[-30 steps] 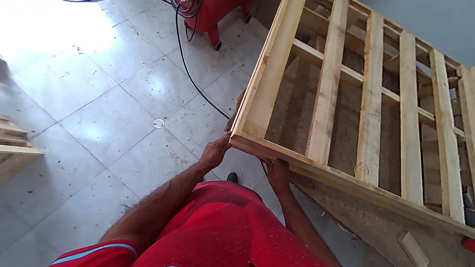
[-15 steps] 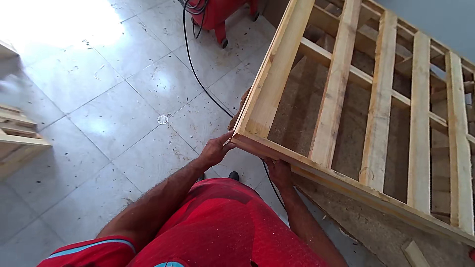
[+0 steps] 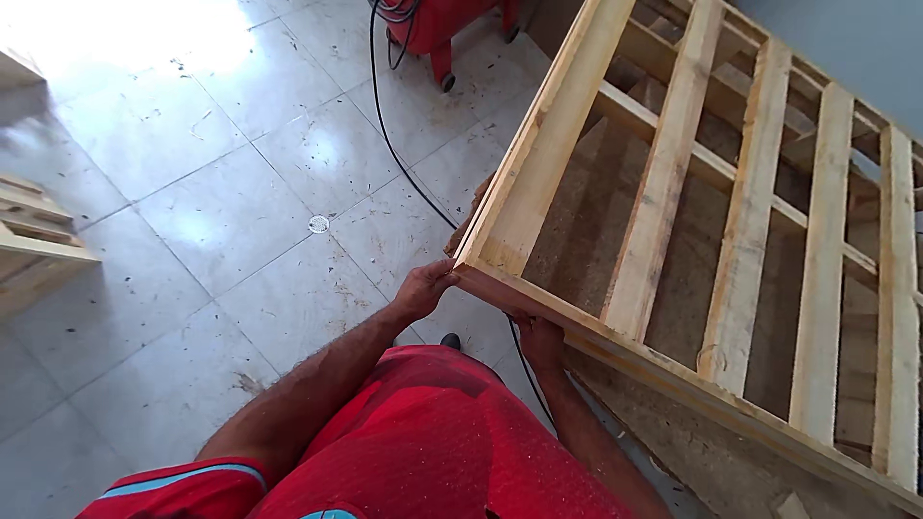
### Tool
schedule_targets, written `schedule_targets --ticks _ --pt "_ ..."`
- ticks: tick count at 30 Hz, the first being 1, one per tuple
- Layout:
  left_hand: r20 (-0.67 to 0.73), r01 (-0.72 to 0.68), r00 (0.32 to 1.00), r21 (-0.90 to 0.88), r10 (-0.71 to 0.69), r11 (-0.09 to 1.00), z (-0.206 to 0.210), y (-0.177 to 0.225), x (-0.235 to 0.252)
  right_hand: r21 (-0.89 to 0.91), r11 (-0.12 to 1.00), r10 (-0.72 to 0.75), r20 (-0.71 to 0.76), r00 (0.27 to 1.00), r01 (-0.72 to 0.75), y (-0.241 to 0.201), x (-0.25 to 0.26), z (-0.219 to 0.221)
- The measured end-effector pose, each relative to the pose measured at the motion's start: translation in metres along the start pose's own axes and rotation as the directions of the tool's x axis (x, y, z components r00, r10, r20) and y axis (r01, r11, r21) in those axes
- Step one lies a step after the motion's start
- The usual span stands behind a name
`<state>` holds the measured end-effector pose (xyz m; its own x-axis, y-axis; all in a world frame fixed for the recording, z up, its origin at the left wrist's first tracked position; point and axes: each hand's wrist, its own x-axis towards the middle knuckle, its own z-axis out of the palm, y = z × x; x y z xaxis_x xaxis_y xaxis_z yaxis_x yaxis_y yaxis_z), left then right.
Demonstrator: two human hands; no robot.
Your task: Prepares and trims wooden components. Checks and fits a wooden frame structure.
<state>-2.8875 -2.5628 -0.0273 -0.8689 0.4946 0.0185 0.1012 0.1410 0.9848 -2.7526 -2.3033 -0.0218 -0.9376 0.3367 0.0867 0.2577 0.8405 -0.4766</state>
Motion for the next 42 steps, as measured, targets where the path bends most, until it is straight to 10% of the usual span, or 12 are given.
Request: schedule_targets --ticks 9,14,29,42 --pt "-0.034 0.052 0.998 -0.095 -0.056 0.994 -0.006 0.003 -0.001 -0.001 1.0 -0.013 -0.001 1.0 0.013 -0.001 0.002 0.001" --pt "0.031 0.018 0.999 0.326 -0.03 0.945 -0.011 -0.003 -0.001 -0.114 0.994 0.005 0.064 0.998 0.002 -0.001 0.001 -0.003" --pt "0.0 -0.137 0.987 0.507 0.159 0.851 -0.014 -0.016 0.006 -0.136 0.988 -0.073 0.023 0.997 0.076 0.007 0.002 0.002" --pt "0.004 -0.035 0.999 0.005 0.035 0.999 -0.001 -0.001 0.002 0.016 1.0 0.001 0.153 0.988 -0.003 0.011 0.009 -0.009"
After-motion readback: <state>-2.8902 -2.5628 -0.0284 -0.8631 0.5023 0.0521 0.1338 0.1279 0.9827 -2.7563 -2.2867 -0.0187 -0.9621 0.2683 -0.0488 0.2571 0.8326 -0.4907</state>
